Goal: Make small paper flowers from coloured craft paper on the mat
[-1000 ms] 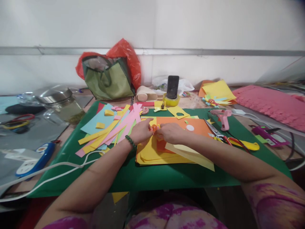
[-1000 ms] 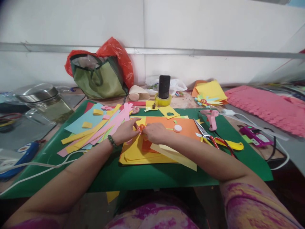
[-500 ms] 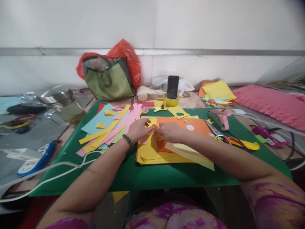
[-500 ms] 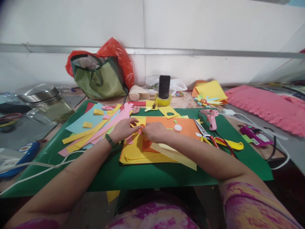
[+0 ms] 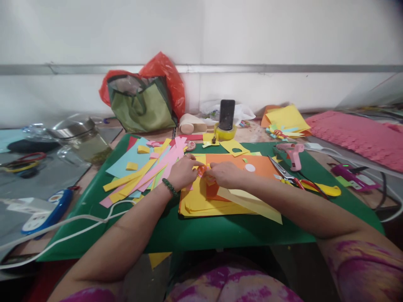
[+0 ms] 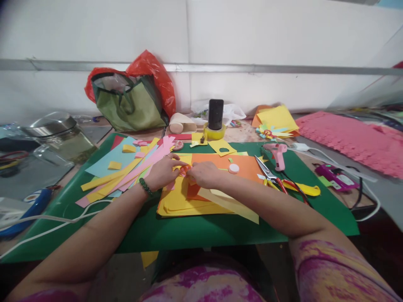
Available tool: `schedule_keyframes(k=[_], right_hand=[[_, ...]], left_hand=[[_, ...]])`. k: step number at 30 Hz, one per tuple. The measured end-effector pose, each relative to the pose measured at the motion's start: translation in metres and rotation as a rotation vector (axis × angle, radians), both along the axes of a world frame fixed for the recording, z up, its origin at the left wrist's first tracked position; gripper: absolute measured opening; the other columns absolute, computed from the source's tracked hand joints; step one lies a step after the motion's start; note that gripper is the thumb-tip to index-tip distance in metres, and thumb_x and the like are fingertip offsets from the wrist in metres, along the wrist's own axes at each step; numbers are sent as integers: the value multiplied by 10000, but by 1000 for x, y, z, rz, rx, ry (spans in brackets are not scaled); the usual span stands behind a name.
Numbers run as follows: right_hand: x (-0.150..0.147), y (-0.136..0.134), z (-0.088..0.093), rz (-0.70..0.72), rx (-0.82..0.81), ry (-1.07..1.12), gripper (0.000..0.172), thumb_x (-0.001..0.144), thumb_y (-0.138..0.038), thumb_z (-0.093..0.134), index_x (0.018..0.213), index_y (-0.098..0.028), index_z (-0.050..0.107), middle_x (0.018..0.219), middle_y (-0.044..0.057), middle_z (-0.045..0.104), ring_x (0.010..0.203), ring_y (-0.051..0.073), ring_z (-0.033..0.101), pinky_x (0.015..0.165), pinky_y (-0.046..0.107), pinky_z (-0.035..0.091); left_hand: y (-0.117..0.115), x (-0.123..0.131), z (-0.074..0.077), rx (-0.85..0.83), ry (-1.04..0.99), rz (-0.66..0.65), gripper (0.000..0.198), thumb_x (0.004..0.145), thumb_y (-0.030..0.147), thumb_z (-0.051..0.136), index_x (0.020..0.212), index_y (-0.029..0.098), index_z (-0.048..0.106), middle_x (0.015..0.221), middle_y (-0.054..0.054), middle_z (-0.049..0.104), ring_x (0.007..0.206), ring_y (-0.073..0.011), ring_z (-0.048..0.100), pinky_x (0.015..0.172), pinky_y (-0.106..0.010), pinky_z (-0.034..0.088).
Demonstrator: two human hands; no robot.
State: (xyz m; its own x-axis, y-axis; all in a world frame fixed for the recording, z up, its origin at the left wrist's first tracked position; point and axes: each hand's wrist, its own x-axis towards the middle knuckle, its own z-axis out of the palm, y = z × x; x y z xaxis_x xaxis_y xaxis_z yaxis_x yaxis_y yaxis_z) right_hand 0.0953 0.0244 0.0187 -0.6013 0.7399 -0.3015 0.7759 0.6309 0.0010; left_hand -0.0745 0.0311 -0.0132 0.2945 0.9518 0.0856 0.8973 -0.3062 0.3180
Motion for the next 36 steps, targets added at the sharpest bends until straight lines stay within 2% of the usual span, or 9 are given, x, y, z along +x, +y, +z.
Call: schedule_keyframes(k=[4, 9, 12, 14, 19, 21, 30, 36], right_hand=[[1, 2, -4, 0, -2, 18, 343, 888, -166, 461, 1144, -269, 665, 1007, 76, 644, 810, 181, 622, 538, 269, 262], [2, 5, -7, 8, -15, 36, 339, 898, -230, 475, 1175, -271, 667, 1003, 83, 642, 821, 187, 628, 535, 264, 267], [3, 8, -4, 11, -34, 39, 349, 913, -279, 467, 1202, -304, 661, 1007, 75, 643, 826, 184, 631, 532, 256, 279], [3, 9, -2, 15, -42, 39, 352, 912, -284, 473, 1208, -322, 661, 1008, 66, 645, 838, 180, 630, 532, 250, 283], [3, 11, 1, 13, -42, 29, 354, 905, -246, 480, 1193, -314, 673, 989, 60, 651, 840, 177, 623, 530, 245, 277], [4, 11, 1, 22, -38, 35, 342, 900, -228, 481, 1160, -295, 693, 980, 61, 652, 826, 175, 616, 543, 249, 282], [18, 6, 1, 30, 62, 118, 327, 910, -171, 443, 1085, -223, 715, 949, 65, 637, 799, 162, 592, 549, 257, 259], [46, -29, 6, 51, 191, 240, 371, 918, -132, 420, 1165, -245, 673, 916, 54, 646, 726, 144, 591, 548, 254, 280]], left_hand=[[-1, 0, 0, 42, 81, 18, 352, 810, 131, 500, 989, 285, 762, 1187, -40, 619, 1076, -229, 588, 868, -293, 486], [-3, 0, 4, 93, 75, 62, 426, 812, 91, 457, 1086, 264, 732, 1167, -64, 619, 1066, -242, 587, 840, -307, 492], [-4, -1, 7, 146, 71, 61, 433, 818, 83, 446, 1077, 271, 737, 1117, -62, 625, 1031, -225, 590, 806, -289, 490], [-4, -2, 8, 143, 84, 25, 435, 812, 72, 449, 1057, 276, 745, 1096, -59, 624, 1004, -214, 590, 776, -278, 488], [-5, -2, 8, 127, 192, -183, 465, 798, 42, 453, 1038, 315, 745, 1014, -54, 600, 953, -200, 578, 703, -260, 468], [-7, 0, 9, 103, 246, -225, 462, 793, 42, 465, 1036, 320, 742, 962, -53, 584, 903, -192, 579, 661, -251, 452], [-13, 5, 11, 25, 346, -283, 395, 837, 79, 470, 1019, 303, 741, 903, -64, 552, 877, -203, 569, 677, -268, 445], [-20, 11, 15, -4, 410, -303, 364, 870, 92, 436, 1008, 254, 731, 943, -86, 549, 886, -214, 569, 687, -283, 459]])
